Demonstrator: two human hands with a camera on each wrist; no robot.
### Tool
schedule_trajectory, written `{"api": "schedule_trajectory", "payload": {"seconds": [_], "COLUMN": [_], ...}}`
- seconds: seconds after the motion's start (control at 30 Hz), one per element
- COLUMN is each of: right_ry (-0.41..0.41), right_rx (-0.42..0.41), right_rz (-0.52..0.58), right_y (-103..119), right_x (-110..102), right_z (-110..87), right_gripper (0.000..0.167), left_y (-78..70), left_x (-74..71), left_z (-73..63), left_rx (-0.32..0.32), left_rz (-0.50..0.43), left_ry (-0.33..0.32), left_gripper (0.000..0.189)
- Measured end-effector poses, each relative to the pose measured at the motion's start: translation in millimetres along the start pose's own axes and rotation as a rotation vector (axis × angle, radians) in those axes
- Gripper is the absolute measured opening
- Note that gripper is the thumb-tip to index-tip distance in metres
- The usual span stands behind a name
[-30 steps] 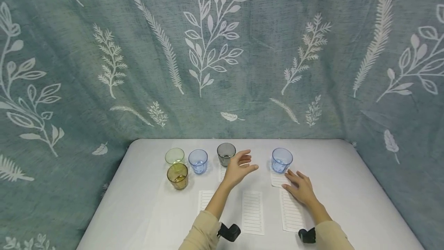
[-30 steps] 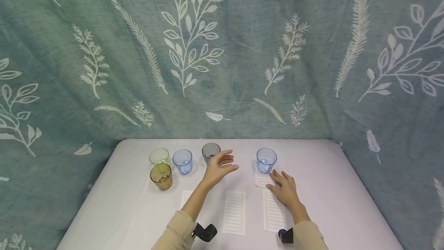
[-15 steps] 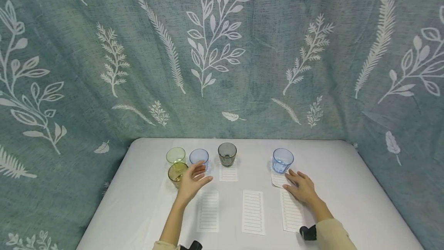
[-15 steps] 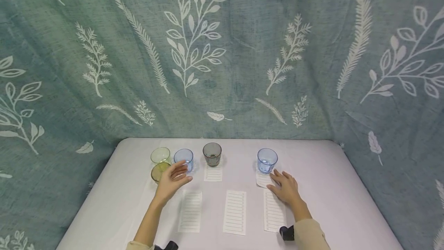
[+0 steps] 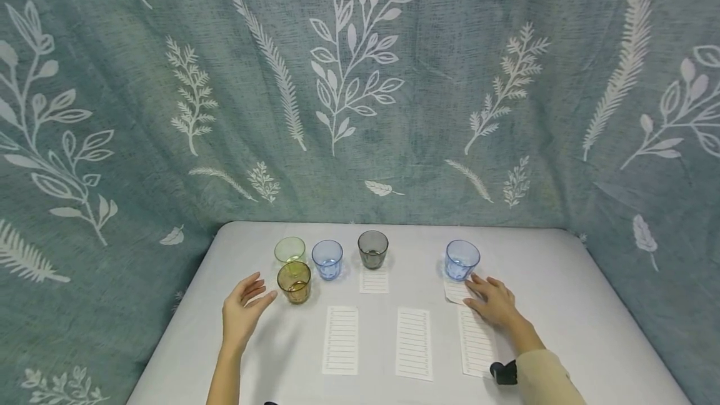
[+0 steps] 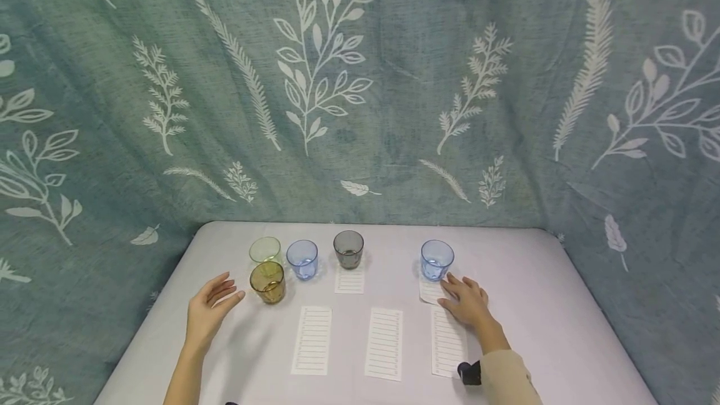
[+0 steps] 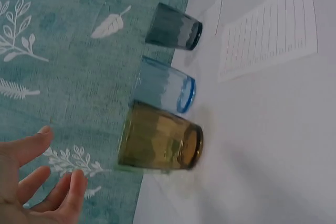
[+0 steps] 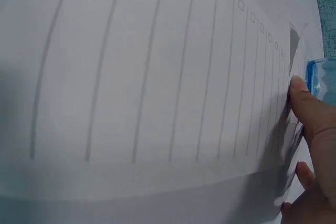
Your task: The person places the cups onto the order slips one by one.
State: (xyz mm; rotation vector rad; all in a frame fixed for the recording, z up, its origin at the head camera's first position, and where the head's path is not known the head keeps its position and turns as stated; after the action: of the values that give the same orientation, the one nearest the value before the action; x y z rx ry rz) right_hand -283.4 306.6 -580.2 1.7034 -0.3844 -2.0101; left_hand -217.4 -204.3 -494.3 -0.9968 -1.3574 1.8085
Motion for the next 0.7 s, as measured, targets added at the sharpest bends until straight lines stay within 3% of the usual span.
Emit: {"api": "schedule_trajectory", "payload": {"seconds": [0.17,0.27,0.47,0.7], "right_ry": [-0.076,-0.129,-0.213,-0.283], "right_rx": [0.007,0.034,0.026,-0.034], "right_rz": [0.034,0.096,0.222,0.270], "right_y": [-1,3,27,73], "right_x": [0,-2,-6,6], "right_z": [-2.4,-6.7,-22.4,-44.5], "right_gripper": [0.053,0.056,0.057,0.059], "left_y": [14.2,22.2,37.0,50.2], "left_x": [-11.8,-14.8,-9.3,9.1], "left_z": [3.4,5.2,9.2,16.1], "left_rx": [-0.020,-0.048,-0.117,-0.128], "left_rz": [0.043,0.072,0.101,0.088], "left_ry": [-0.097,-0.108,-0.025,0.067], "left_gripper": [0.056,0.060,0.074,0.085]}}
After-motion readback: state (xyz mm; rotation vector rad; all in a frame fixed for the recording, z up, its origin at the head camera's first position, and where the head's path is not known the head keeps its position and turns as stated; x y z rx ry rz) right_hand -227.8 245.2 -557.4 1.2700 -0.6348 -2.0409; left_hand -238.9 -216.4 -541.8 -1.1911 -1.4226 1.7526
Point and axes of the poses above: each hand's wrist, its own z-axis towards the middle knuckle, its own x-axis out of the palm, y = z × x, the point moved 3 cm from there along z, towards the middle knuckle, and after that the axes turned 9 degrees about -y, right-handed, at the moved point
